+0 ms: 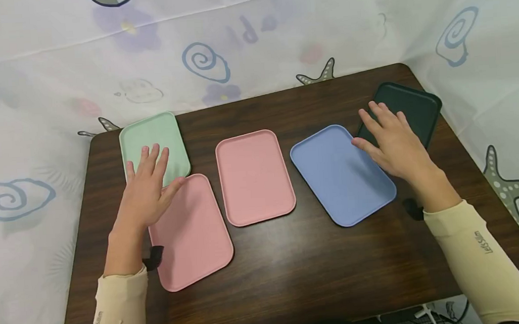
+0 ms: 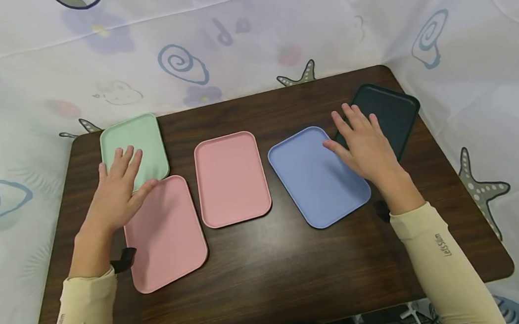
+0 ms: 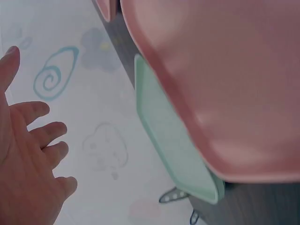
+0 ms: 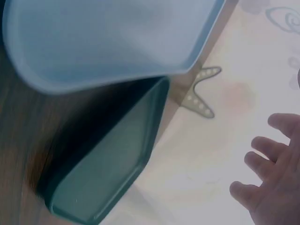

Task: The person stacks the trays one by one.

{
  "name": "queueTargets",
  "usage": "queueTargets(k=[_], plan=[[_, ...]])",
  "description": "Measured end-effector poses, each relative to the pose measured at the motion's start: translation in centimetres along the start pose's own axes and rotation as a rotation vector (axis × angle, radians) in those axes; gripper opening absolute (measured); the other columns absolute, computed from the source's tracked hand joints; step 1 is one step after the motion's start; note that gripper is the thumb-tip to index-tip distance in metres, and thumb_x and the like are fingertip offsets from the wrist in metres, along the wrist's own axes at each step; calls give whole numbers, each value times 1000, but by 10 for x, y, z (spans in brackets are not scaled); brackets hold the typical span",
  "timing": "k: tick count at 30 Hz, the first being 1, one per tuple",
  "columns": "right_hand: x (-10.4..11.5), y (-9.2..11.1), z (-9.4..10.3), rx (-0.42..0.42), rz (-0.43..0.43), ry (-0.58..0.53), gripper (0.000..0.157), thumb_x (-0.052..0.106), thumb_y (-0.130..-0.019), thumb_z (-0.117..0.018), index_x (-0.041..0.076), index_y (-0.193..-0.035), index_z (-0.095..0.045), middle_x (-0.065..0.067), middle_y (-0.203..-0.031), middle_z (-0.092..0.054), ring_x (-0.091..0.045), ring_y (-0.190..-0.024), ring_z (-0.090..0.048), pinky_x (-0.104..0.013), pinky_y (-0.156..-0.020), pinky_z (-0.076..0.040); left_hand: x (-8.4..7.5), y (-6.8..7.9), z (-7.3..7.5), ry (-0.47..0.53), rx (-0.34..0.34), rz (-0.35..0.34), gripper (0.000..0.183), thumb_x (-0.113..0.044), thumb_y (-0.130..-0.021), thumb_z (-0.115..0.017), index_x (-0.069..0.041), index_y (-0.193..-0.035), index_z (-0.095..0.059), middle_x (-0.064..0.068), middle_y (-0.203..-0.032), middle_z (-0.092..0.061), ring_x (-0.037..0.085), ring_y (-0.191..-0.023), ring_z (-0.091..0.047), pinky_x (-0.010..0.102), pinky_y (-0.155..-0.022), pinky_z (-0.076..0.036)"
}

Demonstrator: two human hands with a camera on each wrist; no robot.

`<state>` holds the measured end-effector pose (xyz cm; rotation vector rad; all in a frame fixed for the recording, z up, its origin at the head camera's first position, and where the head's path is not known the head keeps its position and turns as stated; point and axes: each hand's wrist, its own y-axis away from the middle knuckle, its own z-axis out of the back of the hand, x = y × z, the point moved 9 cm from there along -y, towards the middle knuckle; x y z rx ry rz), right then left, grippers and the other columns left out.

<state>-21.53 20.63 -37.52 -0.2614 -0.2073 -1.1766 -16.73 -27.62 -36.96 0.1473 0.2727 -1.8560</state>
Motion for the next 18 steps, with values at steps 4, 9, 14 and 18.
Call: queueTargets(k=[4, 9, 14, 18], plan=[[16, 1, -8, -10, -10, -54, 72, 48, -99, -51, 5, -154, -31, -22, -156, -28, -40, -143, -25, -59, -111, -19, -10, -6, -10, 49, 19, -21, 75, -42, -97, -59, -8, -156, -26, 20, -157, -27, 37, -147, -13, 65, -111, -2], [40, 5, -29, 2, -69, -199, 65, 46, -97, -57, 6, -147, -45, -18, -136, -55, -36, -119, -55, -56, -91, -44, -26, -18, -24, 94, 26, -57, 67, -38, -95, -64, -5, -148, -42, 21, -143, -47, 41, -132, -41, 66, -104, -25], [70, 9, -53, 40, -99, -336, 49, 39, -95, -62, 5, -131, -63, -7, -94, -72, -22, -81, -66, -41, -69, -49, -32, -30, -40, 48, 52, -17, 60, -39, -95, -63, -4, -142, -51, 18, -119, -61, 39, -101, -56, 57, -75, -39], [94, 13, -74, 107, -105, -397, 41, 33, -94, -66, 4, -122, -69, 3, -72, -67, -12, -61, -57, -33, -57, -45, -36, -39, -57, 32, 111, 13, 61, -36, -93, -65, 1, -140, -52, 14, -103, -64, 34, -88, -60, 52, -69, -41]])
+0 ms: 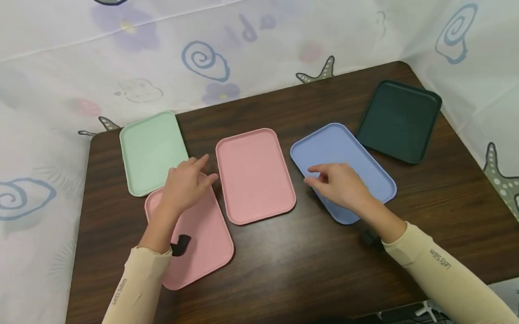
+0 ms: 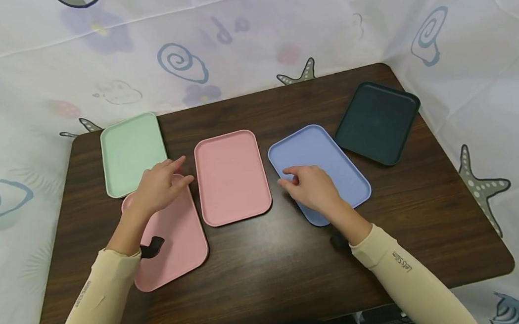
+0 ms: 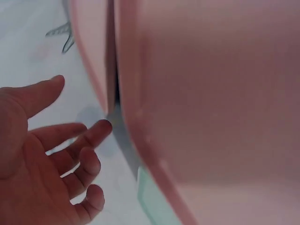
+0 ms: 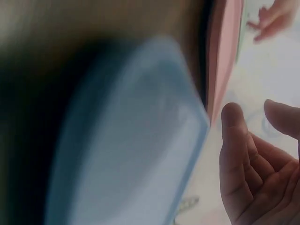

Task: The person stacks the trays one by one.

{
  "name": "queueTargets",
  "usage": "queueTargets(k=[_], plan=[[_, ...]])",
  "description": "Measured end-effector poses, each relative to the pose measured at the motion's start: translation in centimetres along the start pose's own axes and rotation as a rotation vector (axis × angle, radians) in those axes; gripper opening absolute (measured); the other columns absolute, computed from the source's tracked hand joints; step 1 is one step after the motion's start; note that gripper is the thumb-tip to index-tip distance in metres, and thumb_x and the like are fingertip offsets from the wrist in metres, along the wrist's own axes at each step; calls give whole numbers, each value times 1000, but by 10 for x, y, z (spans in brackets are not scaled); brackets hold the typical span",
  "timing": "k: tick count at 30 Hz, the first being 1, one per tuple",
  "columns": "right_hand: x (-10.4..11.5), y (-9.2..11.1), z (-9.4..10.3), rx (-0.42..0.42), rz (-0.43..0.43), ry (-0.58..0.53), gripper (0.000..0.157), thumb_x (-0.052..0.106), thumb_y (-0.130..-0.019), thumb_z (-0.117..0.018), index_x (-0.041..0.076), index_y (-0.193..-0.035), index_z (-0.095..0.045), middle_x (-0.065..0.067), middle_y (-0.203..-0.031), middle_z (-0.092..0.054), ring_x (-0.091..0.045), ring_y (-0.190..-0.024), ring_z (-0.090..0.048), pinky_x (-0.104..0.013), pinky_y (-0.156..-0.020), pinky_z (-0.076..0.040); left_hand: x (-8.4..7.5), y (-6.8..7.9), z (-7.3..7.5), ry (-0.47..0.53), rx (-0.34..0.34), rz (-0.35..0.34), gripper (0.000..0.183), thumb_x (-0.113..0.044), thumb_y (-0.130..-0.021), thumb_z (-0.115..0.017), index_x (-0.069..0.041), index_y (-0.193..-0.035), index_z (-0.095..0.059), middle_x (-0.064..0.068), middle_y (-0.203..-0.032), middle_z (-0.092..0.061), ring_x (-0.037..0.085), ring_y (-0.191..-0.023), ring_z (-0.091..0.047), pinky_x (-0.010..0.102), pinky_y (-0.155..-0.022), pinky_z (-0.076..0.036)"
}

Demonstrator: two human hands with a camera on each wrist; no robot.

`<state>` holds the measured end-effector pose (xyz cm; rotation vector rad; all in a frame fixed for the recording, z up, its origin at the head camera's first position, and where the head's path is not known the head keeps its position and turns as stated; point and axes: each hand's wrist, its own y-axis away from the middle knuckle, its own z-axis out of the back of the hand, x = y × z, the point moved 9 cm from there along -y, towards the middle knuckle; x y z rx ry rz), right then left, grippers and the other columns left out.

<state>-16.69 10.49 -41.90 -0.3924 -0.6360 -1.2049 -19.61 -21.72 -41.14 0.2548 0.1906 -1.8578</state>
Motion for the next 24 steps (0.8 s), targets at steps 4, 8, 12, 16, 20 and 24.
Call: queueTargets(k=[4, 8, 12, 16, 20, 24], plan=[[9, 2, -23, 53, -20, -9, 40, 31, -93, -67, 3, -120, -69, 6, -64, -62, -9, -56, -54, -32, -56, -44, -1, -9, -12, -4, 37, 46, 62, -34, -92, -67, 6, -137, -52, 12, -91, -64, 31, -78, -62, 52, -68, -44], [14, 4, -37, 67, -43, -10, 42, 31, -92, -68, 0, -120, -68, 6, -64, -63, -8, -58, -56, -32, -57, -45, -1, -15, -17, 28, 48, 107, 56, -29, -92, -67, 8, -132, -55, 12, -87, -67, 33, -78, -63, 54, -73, -46], [13, 6, -48, 72, -82, -16, 47, 31, -90, -68, -2, -124, -66, 7, -60, -61, -8, -57, -56, -32, -54, -45, -2, -20, -21, 77, 63, 152, 51, -25, -93, -65, 9, -130, -57, 12, -86, -70, 33, -78, -64, 51, -74, -48], [12, 8, -58, 79, -100, -26, 51, 32, -89, -69, -2, -127, -64, 9, -56, -57, -8, -54, -54, -31, -52, -44, 0, -24, -28, 100, 75, 205, 47, -22, -92, -64, 8, -129, -59, 14, -86, -71, 31, -77, -64, 45, -71, -48], [12, 10, -64, 70, -89, -33, 50, 30, -89, -70, -1, -128, -63, 9, -57, -56, -8, -55, -54, -31, -54, -45, -1, -26, -33, 120, 75, 234, 45, -18, -91, -61, 5, -130, -60, 16, -89, -72, 31, -77, -65, 44, -68, -49], [13, 11, -65, 46, -78, -36, 48, 27, -89, -71, -2, -127, -64, 9, -60, -58, -7, -57, -55, -32, -57, -46, -3, -26, -34, 129, 75, 248, 46, -15, -91, -60, 4, -133, -58, 16, -87, -71, 28, -70, -63, 40, -61, -48]])
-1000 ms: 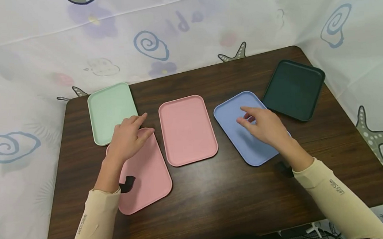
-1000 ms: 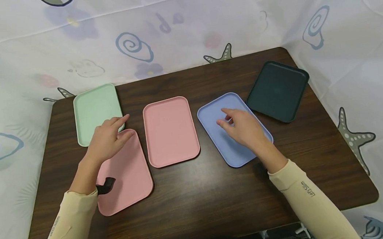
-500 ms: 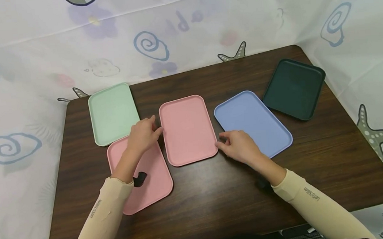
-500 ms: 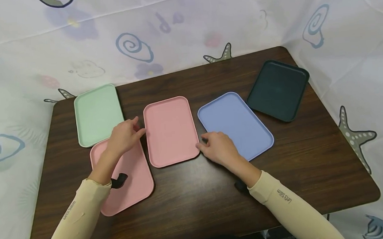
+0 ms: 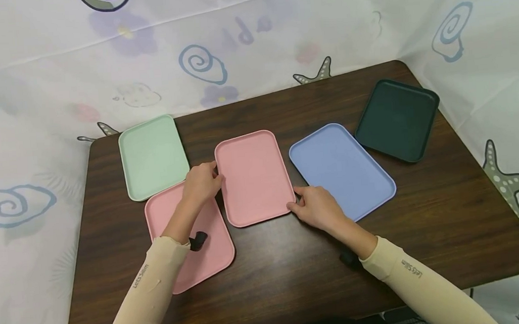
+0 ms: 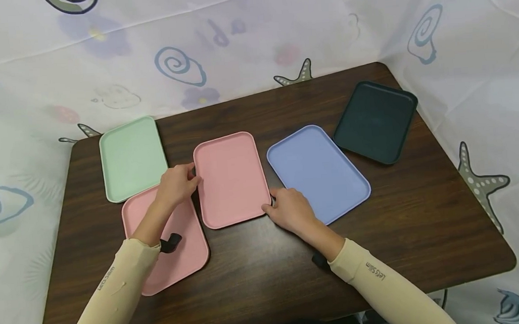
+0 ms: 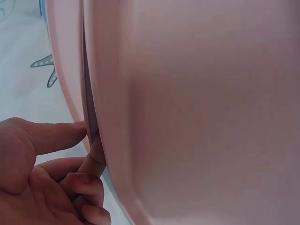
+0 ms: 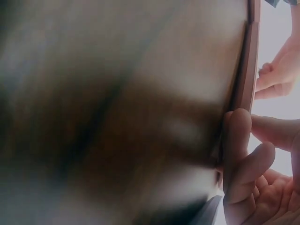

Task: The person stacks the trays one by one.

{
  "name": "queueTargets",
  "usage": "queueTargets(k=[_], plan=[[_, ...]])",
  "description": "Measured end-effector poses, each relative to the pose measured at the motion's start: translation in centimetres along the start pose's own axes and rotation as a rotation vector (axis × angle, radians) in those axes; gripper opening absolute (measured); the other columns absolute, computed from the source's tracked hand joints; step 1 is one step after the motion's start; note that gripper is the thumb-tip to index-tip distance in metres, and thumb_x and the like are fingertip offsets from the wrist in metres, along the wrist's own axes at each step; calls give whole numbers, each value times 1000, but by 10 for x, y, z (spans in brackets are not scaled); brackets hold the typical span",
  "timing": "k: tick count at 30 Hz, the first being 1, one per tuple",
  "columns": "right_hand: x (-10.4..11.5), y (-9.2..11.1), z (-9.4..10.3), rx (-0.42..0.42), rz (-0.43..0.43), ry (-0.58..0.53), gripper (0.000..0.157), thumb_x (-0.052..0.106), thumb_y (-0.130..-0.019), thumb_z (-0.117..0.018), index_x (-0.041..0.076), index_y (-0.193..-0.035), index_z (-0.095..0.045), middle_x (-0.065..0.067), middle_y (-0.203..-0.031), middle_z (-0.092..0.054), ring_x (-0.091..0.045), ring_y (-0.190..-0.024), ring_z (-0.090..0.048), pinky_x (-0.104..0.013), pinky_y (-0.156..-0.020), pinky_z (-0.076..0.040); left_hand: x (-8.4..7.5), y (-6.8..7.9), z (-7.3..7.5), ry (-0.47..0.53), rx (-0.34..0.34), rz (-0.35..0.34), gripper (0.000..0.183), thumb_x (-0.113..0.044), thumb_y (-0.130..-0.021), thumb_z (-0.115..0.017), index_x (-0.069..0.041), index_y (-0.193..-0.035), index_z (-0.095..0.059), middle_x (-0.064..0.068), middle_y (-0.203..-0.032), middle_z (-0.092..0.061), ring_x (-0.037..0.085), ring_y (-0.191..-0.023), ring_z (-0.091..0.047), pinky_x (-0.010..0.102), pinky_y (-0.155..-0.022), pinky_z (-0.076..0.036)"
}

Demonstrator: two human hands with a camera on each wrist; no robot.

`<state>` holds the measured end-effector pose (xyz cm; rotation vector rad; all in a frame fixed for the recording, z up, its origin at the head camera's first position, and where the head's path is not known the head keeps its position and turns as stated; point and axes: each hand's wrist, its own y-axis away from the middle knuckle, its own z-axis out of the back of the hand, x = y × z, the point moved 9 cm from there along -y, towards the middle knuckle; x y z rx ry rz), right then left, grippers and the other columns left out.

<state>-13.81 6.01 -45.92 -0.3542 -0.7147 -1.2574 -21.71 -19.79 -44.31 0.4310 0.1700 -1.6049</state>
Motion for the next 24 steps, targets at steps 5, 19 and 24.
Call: queueTargets(k=[5, 19, 24], plan=[[2, 0, 0, -26, 7, -12, 45, 23, -87, -71, -2, -124, -65, 8, -64, -62, -9, -60, -56, -33, -59, -46, 0, 0, 1, 3, -17, 1, 46, -13, -90, -61, 5, -132, -58, 13, -79, -70, 27, -65, -60, 39, -59, -45], [5, -11, 4, 5, 1, -84, 42, 15, -88, -64, -5, -125, -63, 13, -53, -59, -5, -51, -56, -31, -62, -46, -1, -10, 9, 26, -42, -7, 44, -10, -90, -57, 6, -131, -59, 9, -66, -66, 31, -70, -62, 48, -69, -46], [7, -21, 6, 16, -8, -89, 39, 15, -89, -63, -4, -123, -64, 13, -54, -60, -5, -49, -58, -30, -60, -45, 1, -21, 12, 35, -47, -3, 44, -9, -88, -56, 5, -129, -60, 9, -67, -66, 30, -68, -61, 47, -68, -46]])
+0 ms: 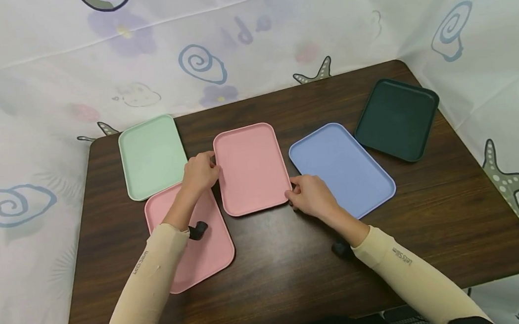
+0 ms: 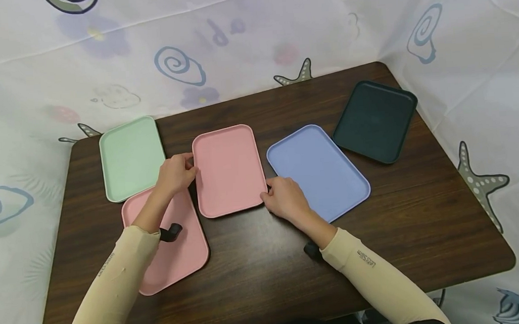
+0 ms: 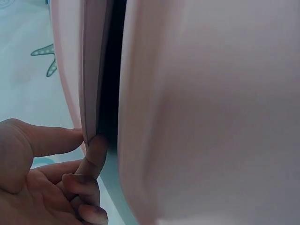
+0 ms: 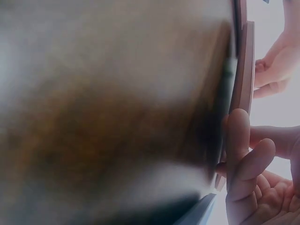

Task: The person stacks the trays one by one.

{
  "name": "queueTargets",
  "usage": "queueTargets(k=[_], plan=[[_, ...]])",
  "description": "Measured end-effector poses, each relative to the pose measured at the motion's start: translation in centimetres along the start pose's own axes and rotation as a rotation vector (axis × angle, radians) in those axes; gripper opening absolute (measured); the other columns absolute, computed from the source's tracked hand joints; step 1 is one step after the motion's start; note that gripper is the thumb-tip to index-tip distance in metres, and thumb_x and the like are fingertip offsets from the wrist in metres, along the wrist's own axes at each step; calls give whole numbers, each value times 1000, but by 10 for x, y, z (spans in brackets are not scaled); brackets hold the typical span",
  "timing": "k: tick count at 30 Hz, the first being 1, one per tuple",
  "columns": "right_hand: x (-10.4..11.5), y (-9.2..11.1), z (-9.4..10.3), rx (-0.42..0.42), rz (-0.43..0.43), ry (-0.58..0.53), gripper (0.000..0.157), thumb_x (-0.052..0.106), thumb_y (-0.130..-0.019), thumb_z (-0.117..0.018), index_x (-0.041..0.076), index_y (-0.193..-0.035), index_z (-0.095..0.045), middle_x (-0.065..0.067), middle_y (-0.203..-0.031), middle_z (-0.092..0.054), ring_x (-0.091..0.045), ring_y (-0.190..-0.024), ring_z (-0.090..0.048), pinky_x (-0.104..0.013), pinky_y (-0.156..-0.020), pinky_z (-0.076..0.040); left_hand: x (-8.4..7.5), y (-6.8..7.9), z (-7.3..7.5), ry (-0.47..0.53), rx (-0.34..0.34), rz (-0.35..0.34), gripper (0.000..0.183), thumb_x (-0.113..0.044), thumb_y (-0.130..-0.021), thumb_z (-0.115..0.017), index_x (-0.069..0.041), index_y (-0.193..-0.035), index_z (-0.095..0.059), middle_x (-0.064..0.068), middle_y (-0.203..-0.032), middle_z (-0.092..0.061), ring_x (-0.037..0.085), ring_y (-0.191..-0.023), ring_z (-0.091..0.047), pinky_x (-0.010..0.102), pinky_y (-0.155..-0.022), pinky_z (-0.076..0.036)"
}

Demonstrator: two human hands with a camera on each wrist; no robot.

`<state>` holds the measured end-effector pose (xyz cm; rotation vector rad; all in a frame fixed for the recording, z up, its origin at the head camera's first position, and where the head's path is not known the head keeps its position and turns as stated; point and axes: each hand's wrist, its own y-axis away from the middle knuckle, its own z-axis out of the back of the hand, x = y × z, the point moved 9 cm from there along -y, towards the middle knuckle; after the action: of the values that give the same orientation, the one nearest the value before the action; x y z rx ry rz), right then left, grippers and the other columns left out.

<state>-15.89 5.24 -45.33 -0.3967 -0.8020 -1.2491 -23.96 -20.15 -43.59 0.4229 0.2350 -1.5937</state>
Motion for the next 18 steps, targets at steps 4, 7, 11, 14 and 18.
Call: queueTargets(k=[4, 7, 11, 14, 18], plan=[[1, -8, 1, -1, -9, 5, 32, 14, -89, -63, 0, -118, -68, 12, -54, -61, -5, -50, -59, -30, -59, -45, 3, -8, 0, 0, -6, 8, 44, -9, -88, -55, 4, -129, -60, 12, -74, -69, 32, -74, -63, 48, -72, -47], [1, -14, 2, -3, -20, 7, 31, 13, -90, -63, 1, -117, -68, 11, -54, -61, -5, -50, -59, -30, -60, -45, 4, -13, -1, -1, -3, 22, 44, -9, -89, -54, 4, -130, -60, 13, -77, -70, 32, -76, -63, 47, -72, -48], [-1, -19, 1, -3, -37, 12, 30, 13, -90, -63, 2, -117, -68, 11, -55, -62, -5, -51, -60, -31, -63, -47, 4, -18, -2, -9, 0, 28, 44, -10, -90, -54, 3, -131, -59, 14, -80, -69, 32, -77, -63, 46, -72, -48], [-1, -21, 1, -1, -41, 12, 30, 13, -90, -62, 3, -118, -68, 10, -55, -62, -5, -51, -60, -31, -63, -47, 5, -21, -1, -15, -2, 29, 44, -10, -90, -54, 3, -132, -59, 15, -81, -70, 32, -79, -63, 47, -74, -48], [-1, -23, 0, -1, -45, 11, 32, 14, -90, -62, 3, -120, -67, 9, -56, -63, -5, -51, -60, -31, -63, -47, 6, -24, -1, -15, 0, 39, 44, -10, -90, -54, 2, -133, -59, 15, -83, -70, 33, -81, -63, 47, -75, -48]])
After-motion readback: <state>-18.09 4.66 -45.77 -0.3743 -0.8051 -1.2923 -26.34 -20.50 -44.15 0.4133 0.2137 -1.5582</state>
